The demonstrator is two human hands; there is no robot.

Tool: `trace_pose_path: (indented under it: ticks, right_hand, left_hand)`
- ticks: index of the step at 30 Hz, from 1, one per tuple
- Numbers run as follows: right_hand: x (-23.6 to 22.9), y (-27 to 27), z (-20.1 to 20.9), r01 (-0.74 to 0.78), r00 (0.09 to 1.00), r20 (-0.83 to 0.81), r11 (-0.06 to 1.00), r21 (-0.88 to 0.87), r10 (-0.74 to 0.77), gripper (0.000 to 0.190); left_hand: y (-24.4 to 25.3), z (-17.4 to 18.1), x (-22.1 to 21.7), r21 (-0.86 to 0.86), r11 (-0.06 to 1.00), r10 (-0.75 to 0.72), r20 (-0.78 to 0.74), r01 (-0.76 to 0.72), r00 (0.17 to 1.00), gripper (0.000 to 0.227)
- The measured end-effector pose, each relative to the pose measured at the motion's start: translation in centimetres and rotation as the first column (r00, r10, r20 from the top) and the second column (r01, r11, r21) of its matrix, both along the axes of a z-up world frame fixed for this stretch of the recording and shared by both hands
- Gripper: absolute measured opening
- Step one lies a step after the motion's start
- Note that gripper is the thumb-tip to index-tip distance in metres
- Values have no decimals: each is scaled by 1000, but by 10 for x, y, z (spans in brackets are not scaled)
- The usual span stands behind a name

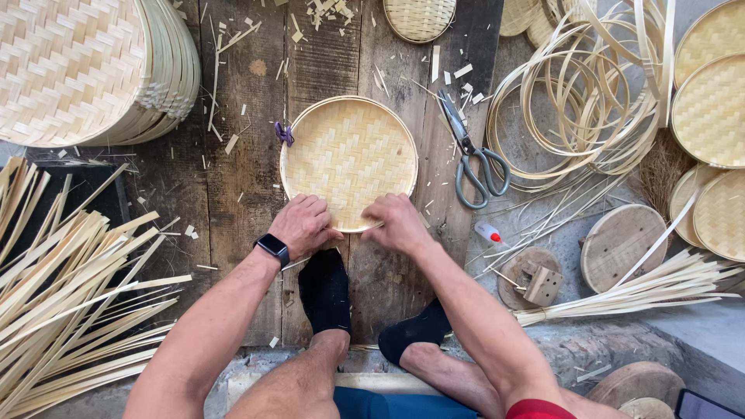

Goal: The person assembles a shallow woven tray by fitting a circular bamboo frame around a woven mat and securing it with small clips and glue.

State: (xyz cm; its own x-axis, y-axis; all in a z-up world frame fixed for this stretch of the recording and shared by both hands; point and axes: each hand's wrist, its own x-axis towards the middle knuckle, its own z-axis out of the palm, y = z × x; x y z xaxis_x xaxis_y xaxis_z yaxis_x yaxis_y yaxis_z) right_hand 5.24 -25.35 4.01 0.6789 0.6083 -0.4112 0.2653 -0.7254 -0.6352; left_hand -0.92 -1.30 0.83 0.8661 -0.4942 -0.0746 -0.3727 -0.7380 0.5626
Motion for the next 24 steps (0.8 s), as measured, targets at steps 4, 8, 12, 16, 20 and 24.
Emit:
trace_pose_path:
  ticks: [4, 8, 12, 16, 20, 24]
  right_hand:
    - [-29, -4, -7, -209, 937, 299, 976, 58, 182, 14]
    - [-17, -3, -9, -280, 930, 264, 958, 64, 255, 11]
    - [8, 18, 2, -210, 977, 26, 978, 12, 210, 21]
    - [60, 69, 2, -118, 991, 76, 988, 99, 111, 58]
    - [120, 142, -12, -350, 881, 401, 916, 197, 251, 67]
    - [155, 175, -22, -535, 807, 317, 844, 35, 498, 25]
  left_hand:
    - [7, -11, -11, 33, 995, -92, 87, 89, 992, 37]
    - [26, -21, -10, 64, 986, -165, 298, 153, 940, 29]
    - [29, -27, -2, 198, 951, -260, 96, 238, 961, 37]
    - [29, -28, 1, 118, 965, -248, 131, 233, 960, 38]
    - [35, -24, 7, 49, 964, -264, 71, 261, 962, 38]
    - [38, -22, 14, 31, 968, -251, 135, 250, 958, 37]
